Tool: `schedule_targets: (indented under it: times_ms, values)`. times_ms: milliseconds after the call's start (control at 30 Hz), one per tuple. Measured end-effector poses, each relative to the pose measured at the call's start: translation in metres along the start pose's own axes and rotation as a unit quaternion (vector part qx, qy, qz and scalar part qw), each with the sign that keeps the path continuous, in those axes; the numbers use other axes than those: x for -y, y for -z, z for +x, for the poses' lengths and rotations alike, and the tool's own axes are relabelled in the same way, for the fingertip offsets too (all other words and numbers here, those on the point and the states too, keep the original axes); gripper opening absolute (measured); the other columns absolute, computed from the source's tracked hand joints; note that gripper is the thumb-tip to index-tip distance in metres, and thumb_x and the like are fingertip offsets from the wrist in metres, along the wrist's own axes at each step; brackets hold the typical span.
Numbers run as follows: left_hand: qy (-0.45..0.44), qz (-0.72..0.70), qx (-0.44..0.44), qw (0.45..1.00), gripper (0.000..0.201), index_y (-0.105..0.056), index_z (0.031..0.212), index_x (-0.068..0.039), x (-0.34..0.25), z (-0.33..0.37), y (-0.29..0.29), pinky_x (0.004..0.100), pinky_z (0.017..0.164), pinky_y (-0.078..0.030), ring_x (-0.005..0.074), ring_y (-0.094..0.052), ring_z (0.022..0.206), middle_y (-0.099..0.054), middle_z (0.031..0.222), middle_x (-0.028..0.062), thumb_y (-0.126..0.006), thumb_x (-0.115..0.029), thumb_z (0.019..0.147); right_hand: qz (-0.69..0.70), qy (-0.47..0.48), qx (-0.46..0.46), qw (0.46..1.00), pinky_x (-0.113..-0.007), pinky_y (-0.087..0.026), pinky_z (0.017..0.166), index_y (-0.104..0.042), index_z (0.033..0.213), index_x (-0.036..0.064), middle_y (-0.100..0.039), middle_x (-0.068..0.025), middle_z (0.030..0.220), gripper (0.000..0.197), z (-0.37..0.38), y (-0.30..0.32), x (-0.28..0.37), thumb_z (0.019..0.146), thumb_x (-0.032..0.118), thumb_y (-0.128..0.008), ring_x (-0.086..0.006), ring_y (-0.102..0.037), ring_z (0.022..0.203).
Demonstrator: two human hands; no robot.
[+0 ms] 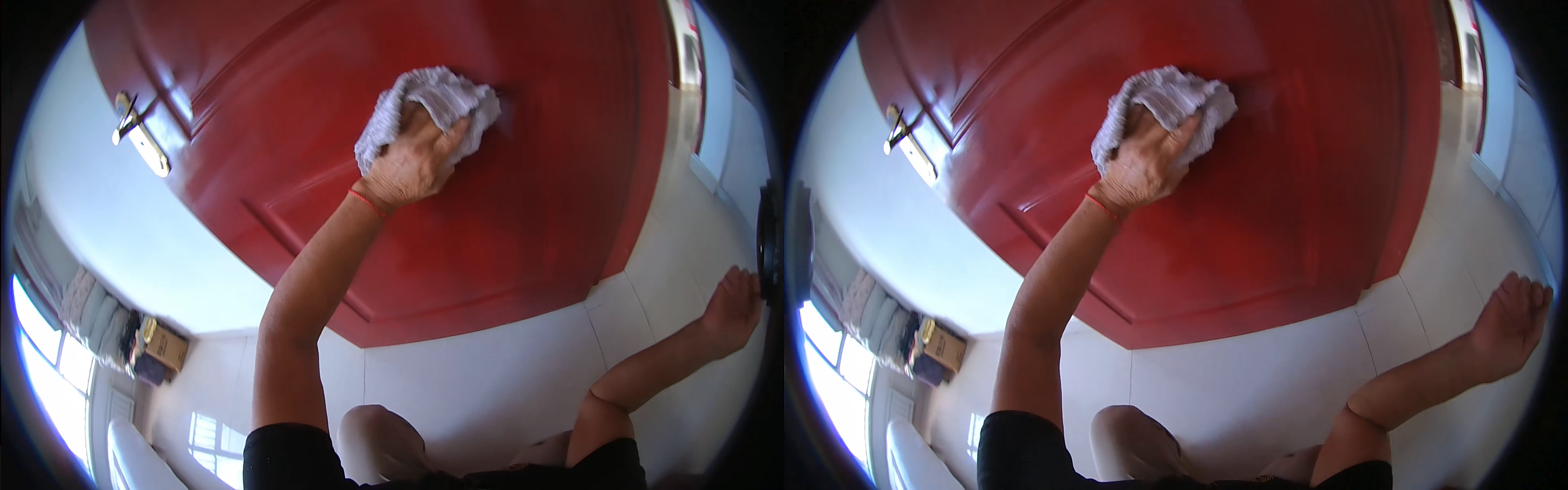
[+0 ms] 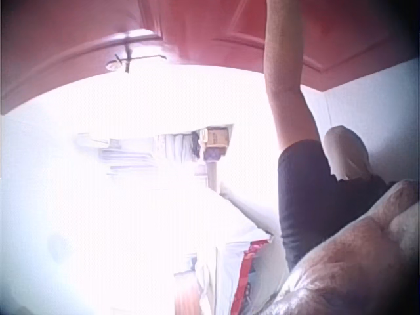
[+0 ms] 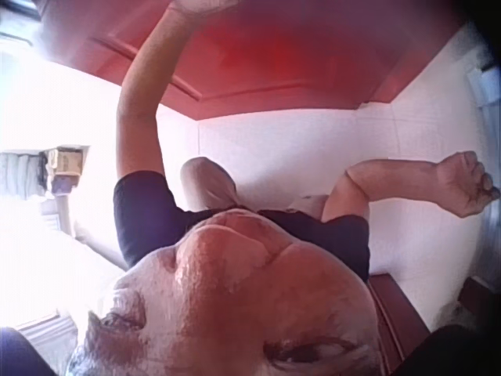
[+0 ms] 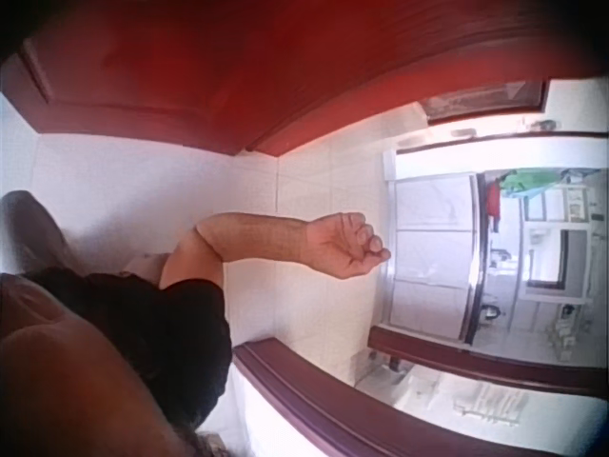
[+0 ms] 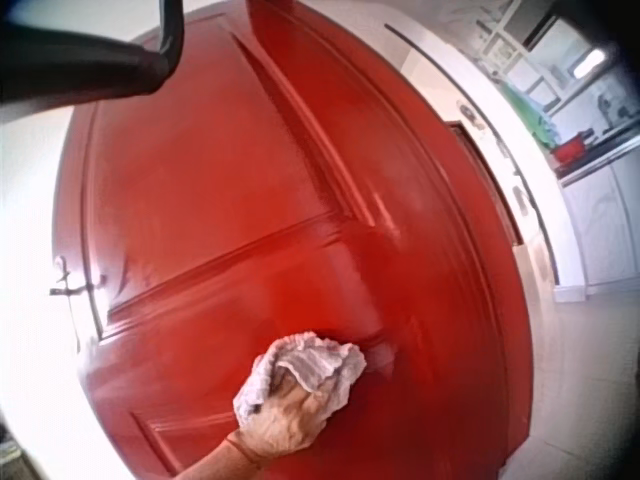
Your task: The person wipes down the surface and edges of a wooden door using a cloth.
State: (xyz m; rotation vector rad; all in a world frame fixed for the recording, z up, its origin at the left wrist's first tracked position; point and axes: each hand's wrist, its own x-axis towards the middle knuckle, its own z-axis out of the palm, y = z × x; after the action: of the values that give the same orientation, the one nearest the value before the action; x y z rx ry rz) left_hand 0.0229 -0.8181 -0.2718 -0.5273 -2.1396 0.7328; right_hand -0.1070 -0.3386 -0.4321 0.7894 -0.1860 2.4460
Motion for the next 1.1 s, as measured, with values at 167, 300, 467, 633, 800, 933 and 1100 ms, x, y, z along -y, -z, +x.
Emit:
schedule_targets:
  times_ms: [167, 300, 467, 633, 800, 933, 1100]
  values:
    - [0.142, 0.079, -0.083, 0.983, 0.074, -0.046, 0.127, -0.007, 0.061, -0.047, 0.046, 0.0535, 0.104, -0.024, 0.037, -0.047, 0.111, -0.05, 0.119, 0.0184, -0.073, -0.02, 0.059, -0.082, 0.046, -0.068, 0.993, -0.041, -0.037, 0.076, -0.045, 0.105, -0.0138, -0.043, -0.0212, 0.095, 0.033, -0.002, -0.006, -0.014, 0.076, 0.0, -0.053, -0.0287, -0.045, 0.082]
    - [0.231, 0.106, -0.18, 0.95, 0.067, -0.047, 0.123, 0.0, 0.107, -0.097, 0.082, 0.05, 0.101, -0.027, 0.0402, -0.046, 0.108, -0.053, 0.111, 0.0231, -0.068, -0.02, 0.063, 0.009, -0.03, 0.075, 0.997, -0.038, -0.036, 0.069, -0.042, 0.112, -0.0155, -0.036, -0.019, 0.087, 0.038, -0.002, -0.005, -0.025, 0.077, -0.003, -0.052, -0.0256, -0.04, 0.077]
    - [0.417, 0.128, -0.255, 0.863, 0.058, -0.045, 0.126, 0.0, 0.151, -0.176, 0.119, 0.0369, 0.097, -0.034, 0.0323, -0.048, 0.11, -0.052, 0.118, 0.0201, -0.06, -0.017, 0.072, -0.153, 0.021, -0.076, 0.985, -0.037, -0.033, 0.061, -0.039, 0.119, -0.0155, -0.034, -0.0165, 0.077, 0.042, -0.029, -0.048, -0.062, 0.079, -0.007, -0.048, -0.0215, -0.039, 0.069]
    - [0.512, 0.066, -0.38, 0.768, 0.06, -0.045, 0.125, 0.0, 0.178, -0.246, 0.136, 0.0372, 0.096, -0.035, 0.0331, -0.047, 0.112, -0.05, 0.122, 0.021, -0.061, -0.024, 0.073, -0.137, -0.016, -0.064, 0.988, -0.038, -0.037, 0.067, -0.039, 0.119, -0.0167, -0.04, -0.0201, 0.079, 0.041, -0.048, -0.073, -0.087, 0.079, -0.007, -0.045, -0.0236, -0.043, 0.071]
    - [0.489, 0.131, -0.34, 0.793, 0.058, -0.041, 0.127, 0.002, 0.136, -0.262, 0.105, 0.0367, 0.098, -0.033, 0.0306, -0.043, 0.115, -0.044, 0.127, 0.0192, -0.057, -0.017, 0.075, -0.106, -0.038, -0.059, 0.992, -0.038, -0.037, 0.071, -0.039, 0.115, -0.018, -0.04, -0.0193, 0.08, 0.039, -0.059, -0.079, -0.097, 0.08, -0.004, -0.046, -0.0237, -0.043, 0.071]
    - [0.268, 0.148, -0.108, 0.946, 0.066, -0.04, 0.128, 0.002, 0.064, -0.264, 0.053, 0.054, 0.105, -0.016, 0.0442, -0.032, 0.124, -0.036, 0.133, 0.0246, -0.061, -0.023, 0.07, -0.04, -0.091, 0.035, 0.994, -0.041, -0.035, 0.078, -0.04, 0.112, -0.0182, -0.041, -0.0181, 0.082, 0.036, -0.057, -0.07, -0.092, 0.079, -0.004, -0.046, -0.0241, -0.043, 0.075]
    - [0.437, 0.098, -0.167, 0.878, 0.066, -0.036, 0.131, 0.003, 0.036, -0.292, 0.051, 0.043, 0.105, -0.021, 0.0393, -0.032, 0.124, -0.038, 0.133, 0.0239, -0.057, -0.023, 0.073, -0.026, -0.138, 0.087, 0.986, -0.041, -0.033, 0.079, -0.04, 0.11, -0.0186, -0.04, -0.0171, 0.081, 0.036, -0.066, -0.079, -0.096, 0.077, -0.004, -0.046, -0.0241, -0.042, 0.075]
